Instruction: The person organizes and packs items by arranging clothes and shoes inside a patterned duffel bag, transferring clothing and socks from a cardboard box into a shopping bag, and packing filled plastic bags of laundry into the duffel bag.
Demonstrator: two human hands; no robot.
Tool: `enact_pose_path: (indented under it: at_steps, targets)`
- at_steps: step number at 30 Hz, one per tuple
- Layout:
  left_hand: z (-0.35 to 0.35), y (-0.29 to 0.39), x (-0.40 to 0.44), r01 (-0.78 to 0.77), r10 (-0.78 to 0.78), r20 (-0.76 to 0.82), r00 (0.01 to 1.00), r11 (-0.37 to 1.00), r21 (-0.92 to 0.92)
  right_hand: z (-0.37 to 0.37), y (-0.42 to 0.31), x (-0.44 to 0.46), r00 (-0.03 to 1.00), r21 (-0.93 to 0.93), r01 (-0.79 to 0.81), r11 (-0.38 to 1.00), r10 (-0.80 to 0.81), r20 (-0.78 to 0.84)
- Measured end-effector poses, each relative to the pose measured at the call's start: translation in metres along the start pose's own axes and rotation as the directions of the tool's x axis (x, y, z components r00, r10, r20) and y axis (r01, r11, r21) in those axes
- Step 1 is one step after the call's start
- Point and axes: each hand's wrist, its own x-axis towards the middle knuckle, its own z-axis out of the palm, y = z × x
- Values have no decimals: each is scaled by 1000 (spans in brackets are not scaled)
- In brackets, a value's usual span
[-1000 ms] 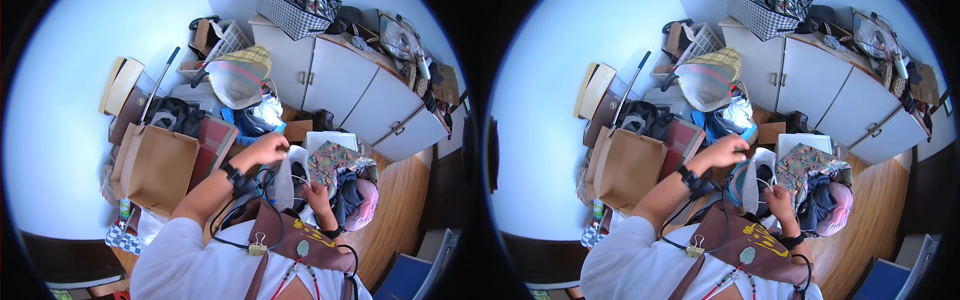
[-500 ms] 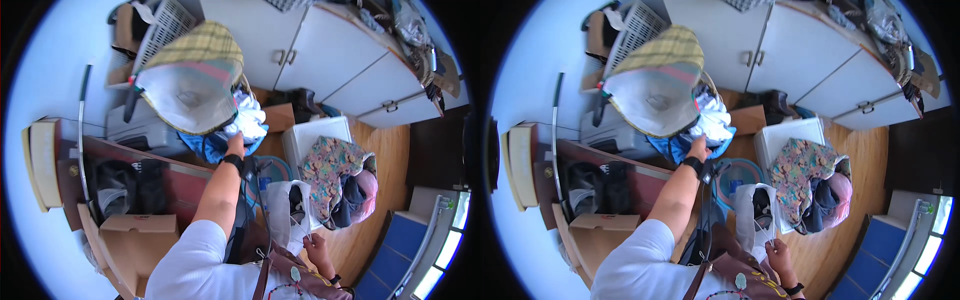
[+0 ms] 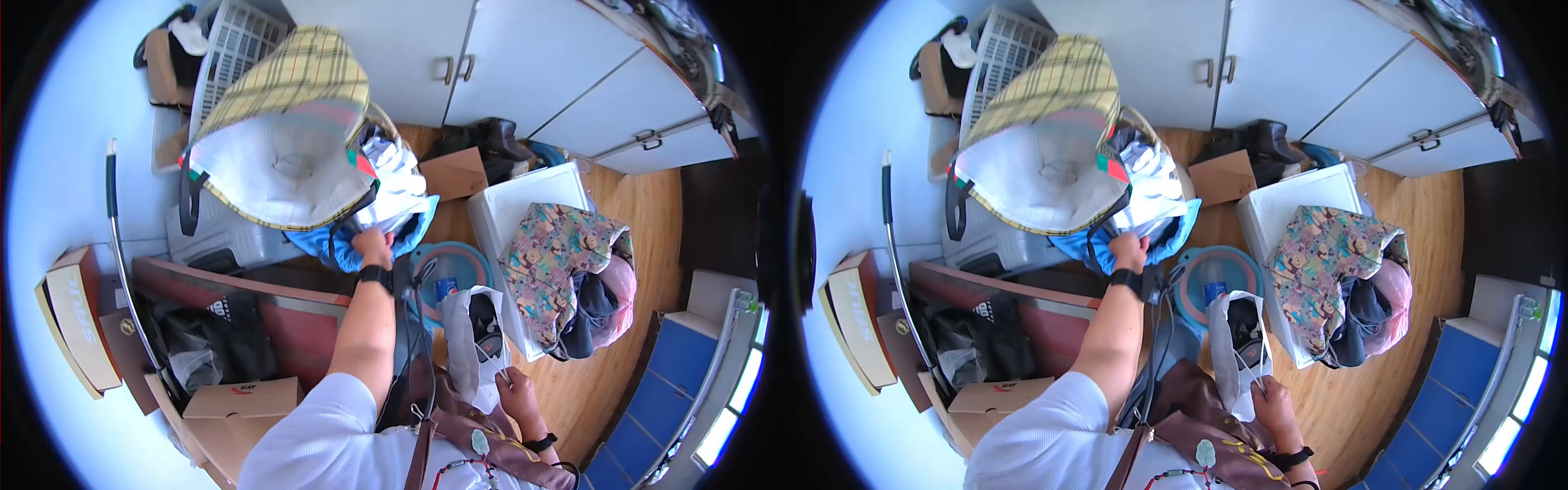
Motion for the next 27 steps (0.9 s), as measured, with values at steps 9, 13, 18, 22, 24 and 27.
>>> enact_pose_path:
  at_steps: [9,13,18,22,24,27]
  targets:
    - [-15,80,-84,-227,215,83,973,955,188,-30,6,-7,995,-36,79,996,-80,-53]
    - [-22,128,-145,-393,336,244,910,886,246,-31,9,-4,979,-103,170,980,-180,-94]
    - [-54,180,-200,-384,305,318,898,896,224,-40,10,-6,955,-94,191,977,-207,-212]
    - [-63,177,-241,-467,346,382,857,836,290,-54,16,-22,957,-49,158,986,-165,-237]
    - [-58,168,-268,-571,396,483,780,766,295,-55,26,-35,960,-39,144,989,-149,-238]
    - [-50,141,-309,-665,420,578,700,679,311,-47,49,-51,963,-7,130,991,-128,-237]
